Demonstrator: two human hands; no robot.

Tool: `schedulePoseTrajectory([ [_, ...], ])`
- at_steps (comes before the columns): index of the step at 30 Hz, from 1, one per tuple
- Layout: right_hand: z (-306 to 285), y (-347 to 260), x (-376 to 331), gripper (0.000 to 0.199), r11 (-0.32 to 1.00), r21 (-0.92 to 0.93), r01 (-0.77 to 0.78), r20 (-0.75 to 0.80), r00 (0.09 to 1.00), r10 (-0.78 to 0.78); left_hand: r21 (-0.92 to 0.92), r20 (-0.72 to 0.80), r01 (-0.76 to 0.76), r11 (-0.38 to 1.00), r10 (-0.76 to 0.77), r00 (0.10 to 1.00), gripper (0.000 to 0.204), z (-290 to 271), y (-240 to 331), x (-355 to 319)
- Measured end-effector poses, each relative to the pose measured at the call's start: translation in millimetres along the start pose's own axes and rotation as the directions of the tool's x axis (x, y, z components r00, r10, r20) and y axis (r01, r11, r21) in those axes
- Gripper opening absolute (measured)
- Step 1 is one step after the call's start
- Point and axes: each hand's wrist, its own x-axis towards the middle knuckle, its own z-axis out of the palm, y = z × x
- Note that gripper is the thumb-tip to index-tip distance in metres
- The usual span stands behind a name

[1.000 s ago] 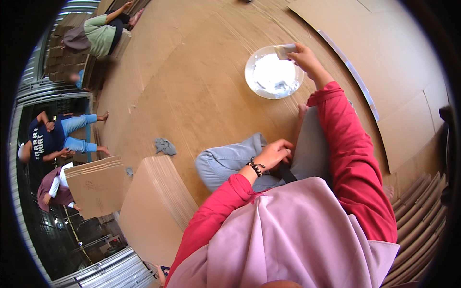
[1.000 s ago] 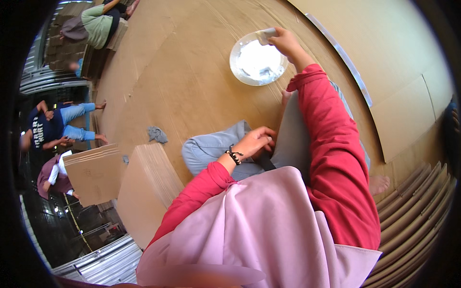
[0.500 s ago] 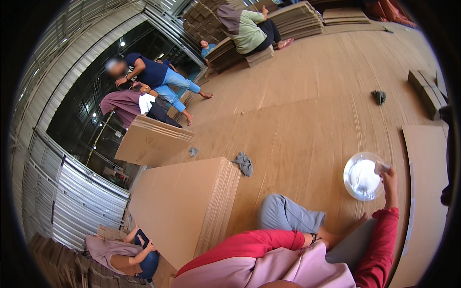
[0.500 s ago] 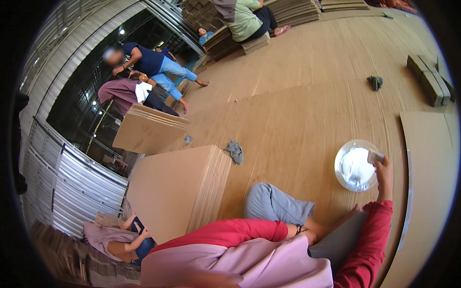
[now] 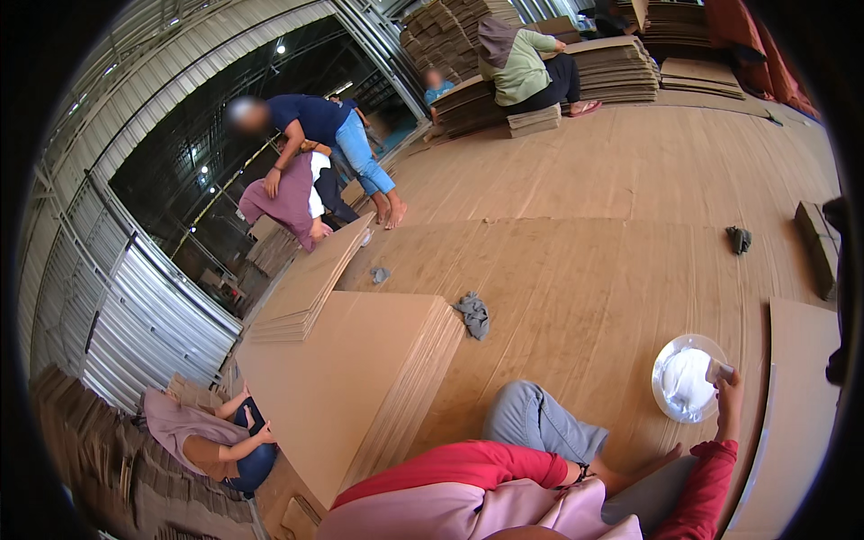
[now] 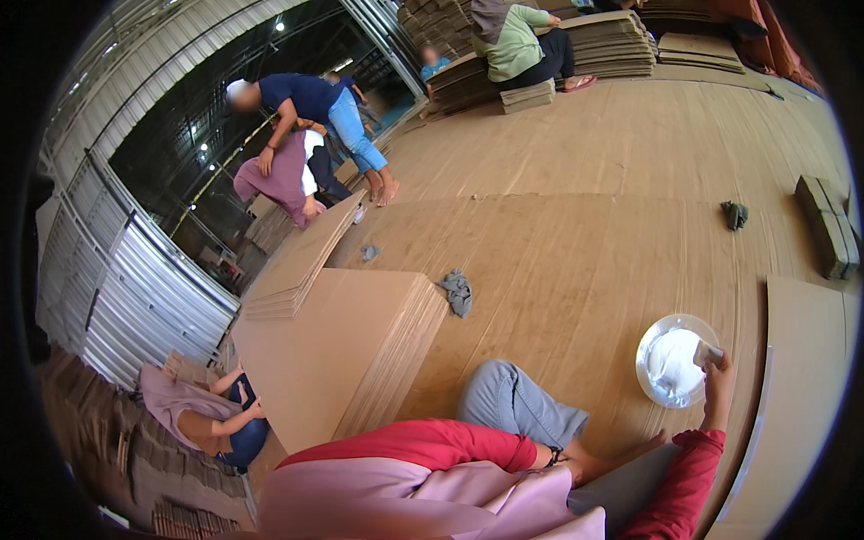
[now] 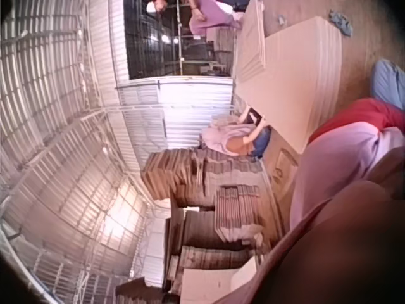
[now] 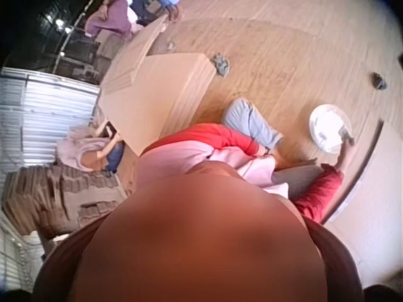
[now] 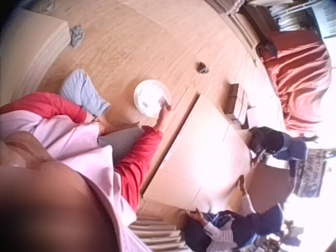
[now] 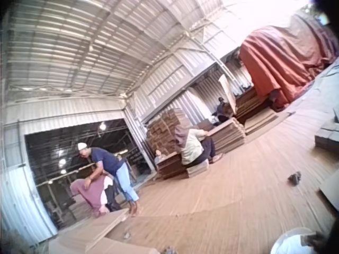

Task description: The person sits on the floor and repeatedly scoops white paste from a bowl with a small spatula, then spreads it along the edges of cardboard sheets. Other workers are visible in the background handling stacks of cardboard.

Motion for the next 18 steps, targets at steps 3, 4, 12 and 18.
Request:
schedulePoseTrajectory([
  [3,1.6,3.3,2.4,0.028,1.000,-0.009,0.008,-0.008,1.000,-0.008,-0.001,-0.010,0.005,1.000,-0.005,1.000,0.015,-1.3,-0.7,1.9],
  [4,1.8,3.4,2.8,0.027,0.999,0.009,0.051,-0.001,0.999,-0.051,-0.002,-0.011,0.006,1.000,-0.006,1.000,0.015,-1.4,-0.4,2.0],
  [12,1.7,-4.0,-3.2,0.026,1.000,0.006,0.021,-0.029,0.999,-0.021,0.001,-0.044,0.005,1.000,-0.005,0.999,0.016,-3.7,0.7,-1.3],
  [18,-3.3,7.1,5.0,0.024,0.999,-0.026,0.047,0.016,0.999,-0.047,-0.010,-0.063,0.002,1.000,-0.003,0.998,0.016,-3.4,4.9,2.5],
])
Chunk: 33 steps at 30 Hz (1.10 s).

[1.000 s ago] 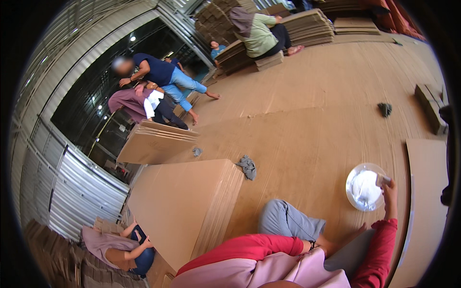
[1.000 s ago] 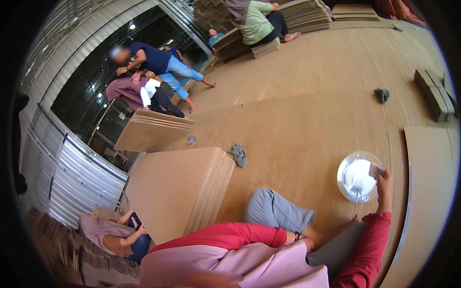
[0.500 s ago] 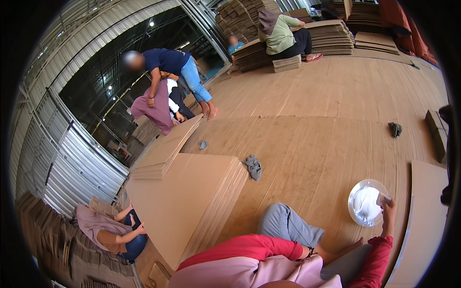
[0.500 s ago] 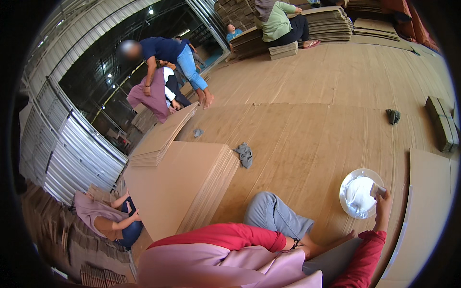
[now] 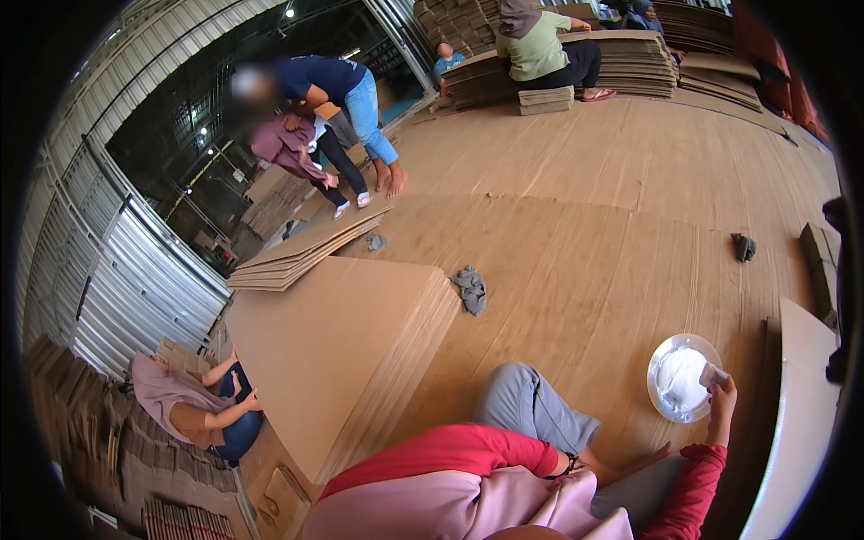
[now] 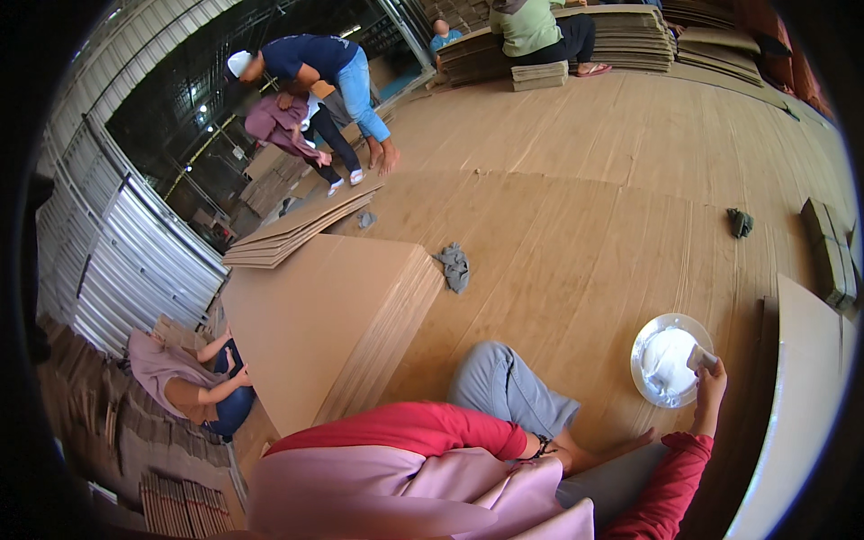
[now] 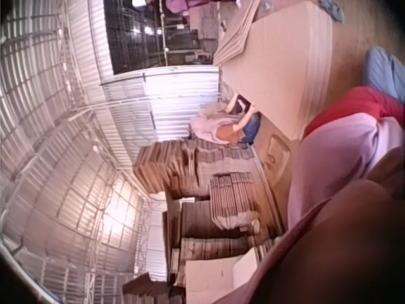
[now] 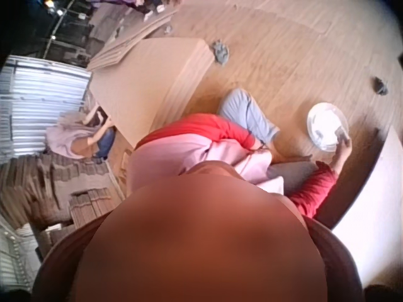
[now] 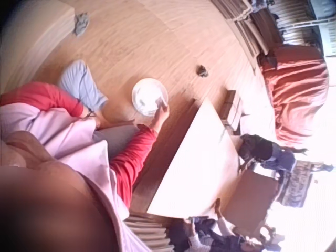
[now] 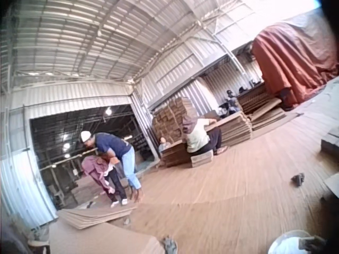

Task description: The person sits on the floor and repeatedly scoops white paste from a bowl with a small spatula, then spreads it along the edges of cardboard sheets. Other workers are visible in the background handling stacks of cardboard.

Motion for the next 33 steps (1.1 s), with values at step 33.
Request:
schedulePoseTrajectory([
  [33,4.5,-28.6,-15.3,0.020,0.998,-0.053,-0.035,-0.006,0.999,0.034,-0.024,-0.048,-0.010,1.000,0.009,0.999,0.018,-2.6,8.9,-1.1],
])
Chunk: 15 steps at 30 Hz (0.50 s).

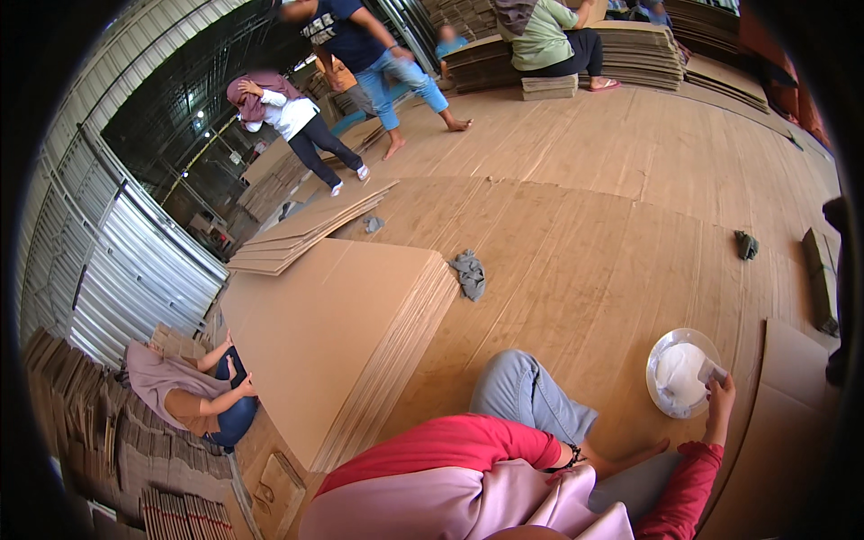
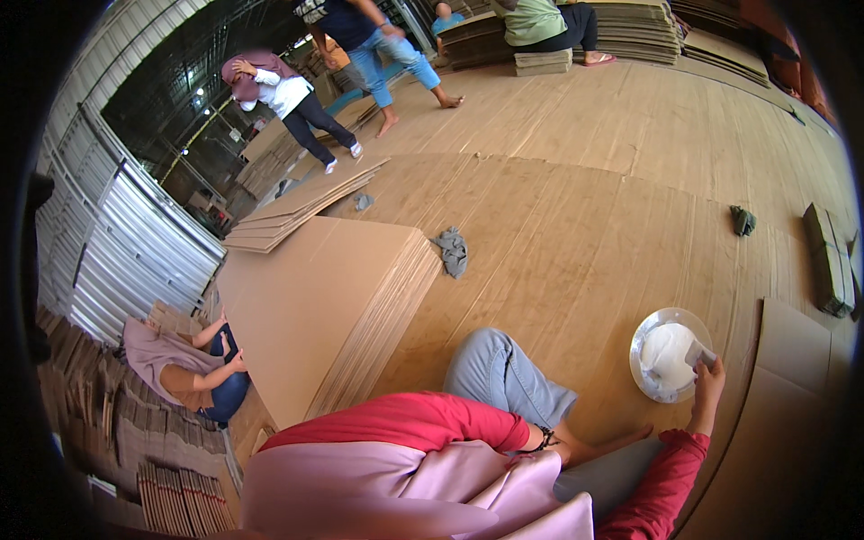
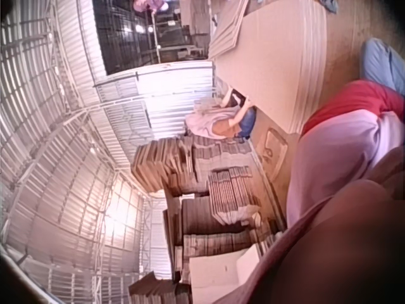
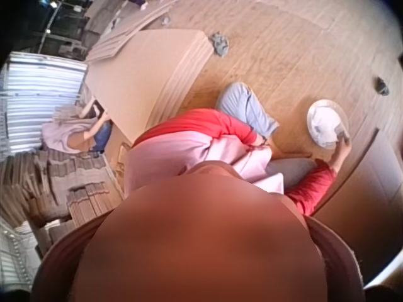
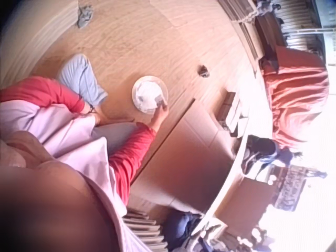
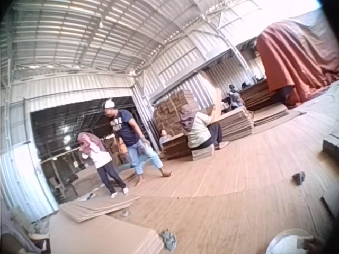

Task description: The person sits on the floor and repeatedly scoops white paste from a bowl with a small spatula, then spreads it along the edges of cardboard sheets. Other workers are visible in the background handling stacks of cardboard.

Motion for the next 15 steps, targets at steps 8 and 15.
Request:
schedulePoseTrajectory([
  [8,2.1,10.2,4.1,0.023,1.000,0.022,-0.020,-0.029,0.999,0.021,-0.006,0.008,-0.001,1.000,0.001,1.000,0.019,0.1,1.3,8.2],
  [15,-1.6,15.6,6.7,0.023,1.000,-0.001,-0.030,0.000,1.000,0.030,-0.004,-0.001,-0.001,1.000,0.001,1.000,0.020,-2.1,3.8,15.3],
])
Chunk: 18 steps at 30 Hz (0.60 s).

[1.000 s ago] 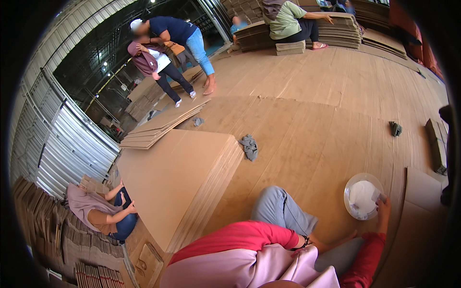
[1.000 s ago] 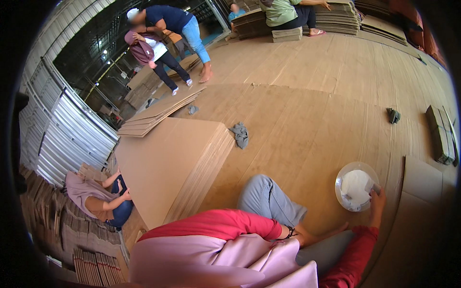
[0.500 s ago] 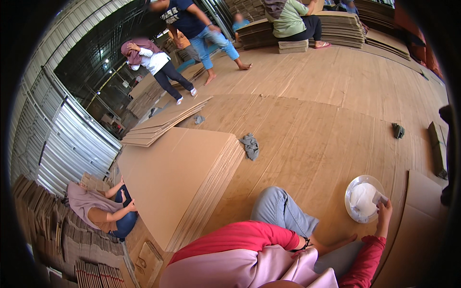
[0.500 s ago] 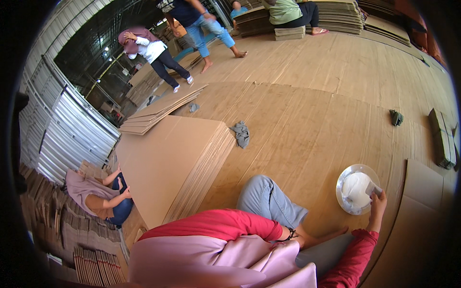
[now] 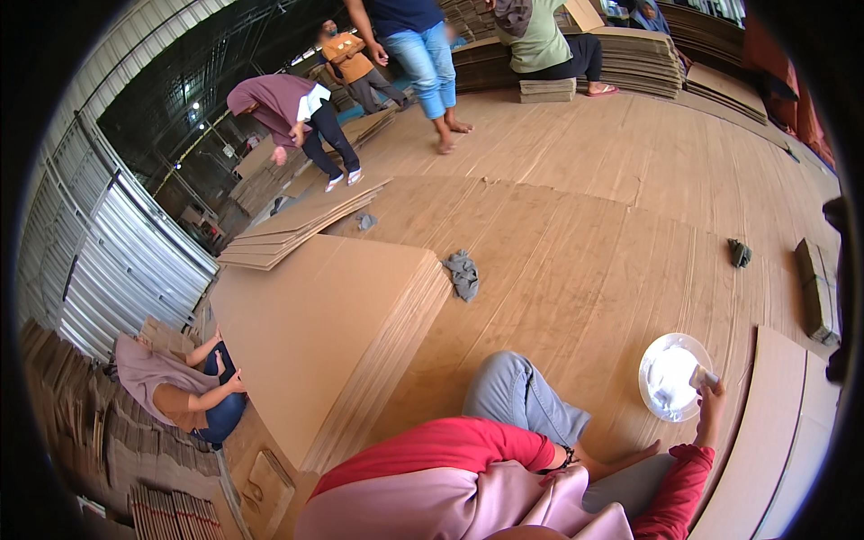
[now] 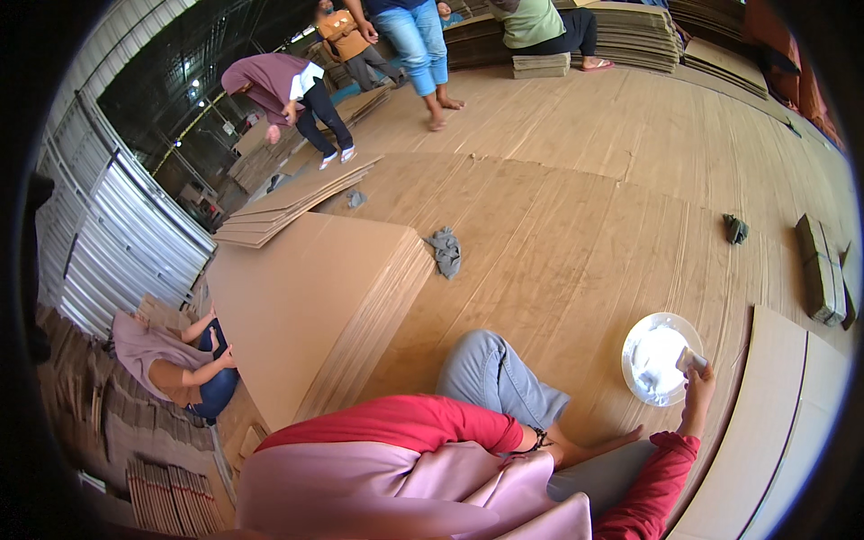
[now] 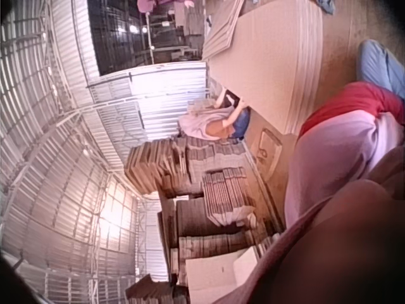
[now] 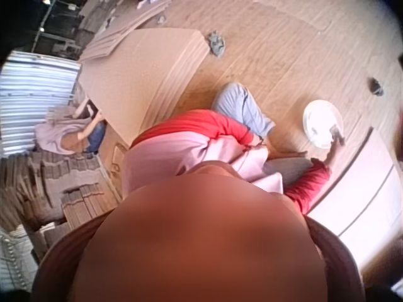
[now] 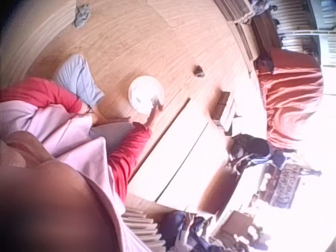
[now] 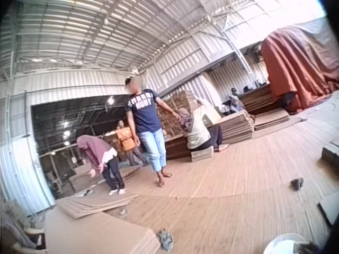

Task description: The person sits on the floor and repeatedly scoops white paste from a bowl with a small spatula, then spreads it along the edges of cardboard sheets. Other workers are visible in the background handling stacks of cardboard.

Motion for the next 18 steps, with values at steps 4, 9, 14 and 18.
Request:
schedulePoseTrajectory([
  [4,-0.5,-0.2,-0.6,0.024,1.000,-0.004,0.008,-0.015,1.000,-0.008,-0.001,-0.005,0.005,1.000,-0.005,1.000,0.021,0.6,-3.8,-2.2],
  [9,-1.9,-3.3,-3.0,0.025,1.000,0.005,0.022,-0.012,1.000,-0.022,-0.016,0.000,0.008,1.000,-0.008,1.000,0.021,-2.0,-2.0,-11.8],
  [14,-4.2,-5.4,-2.1,0.026,0.999,0.036,0.004,-0.059,0.998,-0.002,-0.067,-0.099,-0.056,0.996,0.049,0.994,0.022,-18.2,16.6,-4.7],
  [18,-12.2,-5.9,-1.2,0.026,0.994,0.109,0.016,-0.068,0.998,-0.008,-0.945,-0.045,0.040,0.324,-0.251,0.967,0.035,-42.8,11.9,8.9],
])
